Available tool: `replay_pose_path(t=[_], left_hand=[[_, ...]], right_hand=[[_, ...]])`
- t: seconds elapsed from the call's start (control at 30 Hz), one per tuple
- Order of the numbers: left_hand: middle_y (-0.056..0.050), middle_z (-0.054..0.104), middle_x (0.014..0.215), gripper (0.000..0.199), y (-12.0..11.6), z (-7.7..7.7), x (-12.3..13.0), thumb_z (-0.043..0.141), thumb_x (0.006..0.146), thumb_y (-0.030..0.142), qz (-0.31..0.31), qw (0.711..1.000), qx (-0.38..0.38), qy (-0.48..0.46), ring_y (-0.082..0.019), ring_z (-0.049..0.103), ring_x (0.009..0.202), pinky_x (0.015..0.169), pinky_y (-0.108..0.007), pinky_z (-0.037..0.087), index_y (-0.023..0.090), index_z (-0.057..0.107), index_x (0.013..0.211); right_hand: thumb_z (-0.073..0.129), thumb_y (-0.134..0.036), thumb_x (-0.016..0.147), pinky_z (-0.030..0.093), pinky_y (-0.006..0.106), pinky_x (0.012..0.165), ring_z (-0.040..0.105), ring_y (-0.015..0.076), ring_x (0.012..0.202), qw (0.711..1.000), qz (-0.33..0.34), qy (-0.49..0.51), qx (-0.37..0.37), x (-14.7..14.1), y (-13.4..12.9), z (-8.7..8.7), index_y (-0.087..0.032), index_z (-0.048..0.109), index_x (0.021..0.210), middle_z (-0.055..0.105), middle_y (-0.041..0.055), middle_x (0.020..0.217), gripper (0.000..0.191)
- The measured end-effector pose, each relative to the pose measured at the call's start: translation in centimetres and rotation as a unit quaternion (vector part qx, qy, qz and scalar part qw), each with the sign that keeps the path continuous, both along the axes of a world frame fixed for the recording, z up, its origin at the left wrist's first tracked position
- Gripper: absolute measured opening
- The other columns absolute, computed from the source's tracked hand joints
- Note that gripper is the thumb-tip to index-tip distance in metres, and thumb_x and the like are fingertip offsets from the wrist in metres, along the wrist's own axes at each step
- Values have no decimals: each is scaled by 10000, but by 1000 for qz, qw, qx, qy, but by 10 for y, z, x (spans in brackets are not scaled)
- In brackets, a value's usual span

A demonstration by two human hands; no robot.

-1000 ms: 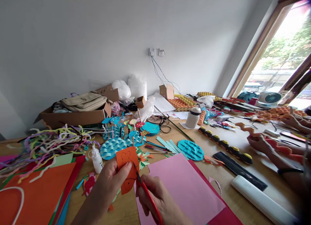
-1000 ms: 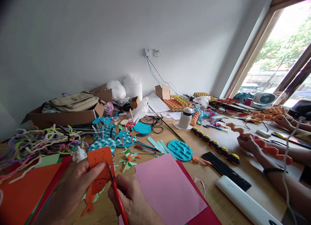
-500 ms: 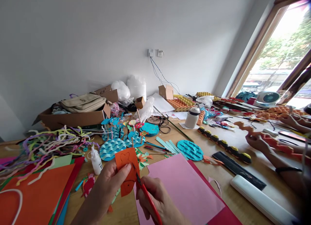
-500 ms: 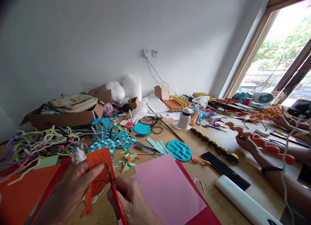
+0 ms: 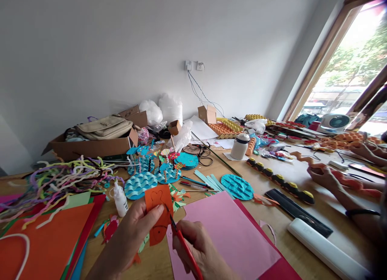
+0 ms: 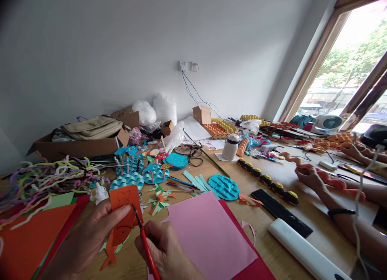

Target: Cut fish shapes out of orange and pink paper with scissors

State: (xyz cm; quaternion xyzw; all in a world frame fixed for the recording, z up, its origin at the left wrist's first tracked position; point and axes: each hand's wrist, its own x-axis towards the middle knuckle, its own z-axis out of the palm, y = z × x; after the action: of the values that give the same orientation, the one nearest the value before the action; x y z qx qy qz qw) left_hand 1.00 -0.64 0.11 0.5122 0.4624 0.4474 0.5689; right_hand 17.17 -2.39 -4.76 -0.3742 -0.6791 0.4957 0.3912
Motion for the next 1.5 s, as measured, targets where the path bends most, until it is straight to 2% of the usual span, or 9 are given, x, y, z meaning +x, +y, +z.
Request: replay_pose_path(t=[0.17, 0.3, 0.4, 0.53, 0.77, 1.03, 1.2, 1.37, 1.5], left_hand=[[21, 669, 642, 189, 0, 6, 4, 607, 728, 383, 33, 999, 14, 24, -192, 608, 664, 632, -249, 496, 214, 690, 721], [6, 694, 644, 231, -1, 13, 5, 596, 719, 389, 45, 995, 30, 78, -200, 617, 660, 584, -235, 491, 192, 705, 774], [9, 698, 630, 230, -5, 19, 4, 588, 718, 386, 50, 992, 43, 108, -199, 620, 638, 559, -228, 485, 194, 712, 742], [23, 678, 611, 200, -6, 20, 4, 598, 703, 372, 65, 988, 52, 132, -188, 602, 609, 543, -224, 477, 205, 707, 688], [22, 630, 604, 176, -3, 10, 6, 599, 690, 397, 49, 995, 34, 82, -218, 602, 677, 613, -263, 491, 232, 632, 636], [23, 617, 582, 200, -3, 13, 4, 597, 709, 394, 35, 996, 19, 81, -195, 580, 618, 574, -255, 472, 214, 618, 624], [18, 641, 621, 192, -3, 12, 3, 601, 720, 367, 23, 997, 27, 64, -184, 575, 645, 597, -245, 464, 192, 677, 735], [28, 613, 589, 186, -3, 9, 3, 599, 738, 360, 22, 999, 13, 38, -170, 570, 608, 585, -239, 448, 188, 633, 678], [28, 609, 625, 182, -1, 7, -1, 586, 765, 352, 6, 999, 21, 31, -166, 564, 639, 610, -240, 449, 182, 651, 750]], right_hand=[[444, -309, 898, 180, 214, 425, 233, 58, 456, 1000, -7, -14, 10, 0, 1, -1, -180, 384, 599, 260, -79, 510, 331], [469, -328, 893, 212, 193, 417, 286, 54, 440, 1000, -4, -13, -14, 0, 0, -1, -180, 401, 607, 313, -77, 502, 329], [462, -376, 905, 243, 175, 407, 352, 60, 442, 999, 8, 0, -31, 0, -1, 1, -177, 419, 605, 396, -61, 490, 363], [451, -462, 910, 276, 157, 409, 382, 60, 440, 999, 11, 15, -48, -1, -2, 1, -174, 427, 604, 417, -58, 483, 421], [464, -386, 895, 251, 173, 409, 341, 62, 455, 998, 2, 26, -51, -2, -3, 1, -183, 397, 603, 370, -63, 508, 362], [464, -315, 870, 190, 203, 426, 251, 69, 486, 999, 3, -2, -34, 0, -3, 7, -184, 388, 604, 281, -67, 533, 306], [491, -367, 882, 186, 213, 431, 238, 72, 489, 999, -6, -28, -18, 1, -3, 9, -182, 382, 591, 273, -68, 532, 361], [507, -463, 876, 183, 217, 434, 225, 73, 489, 999, -7, -42, -8, 1, -2, 12, -185, 364, 582, 258, -72, 520, 429], [478, -481, 882, 171, 219, 426, 207, 72, 482, 999, -7, -36, 1, 1, -2, 13, -188, 353, 581, 236, -75, 517, 439]])
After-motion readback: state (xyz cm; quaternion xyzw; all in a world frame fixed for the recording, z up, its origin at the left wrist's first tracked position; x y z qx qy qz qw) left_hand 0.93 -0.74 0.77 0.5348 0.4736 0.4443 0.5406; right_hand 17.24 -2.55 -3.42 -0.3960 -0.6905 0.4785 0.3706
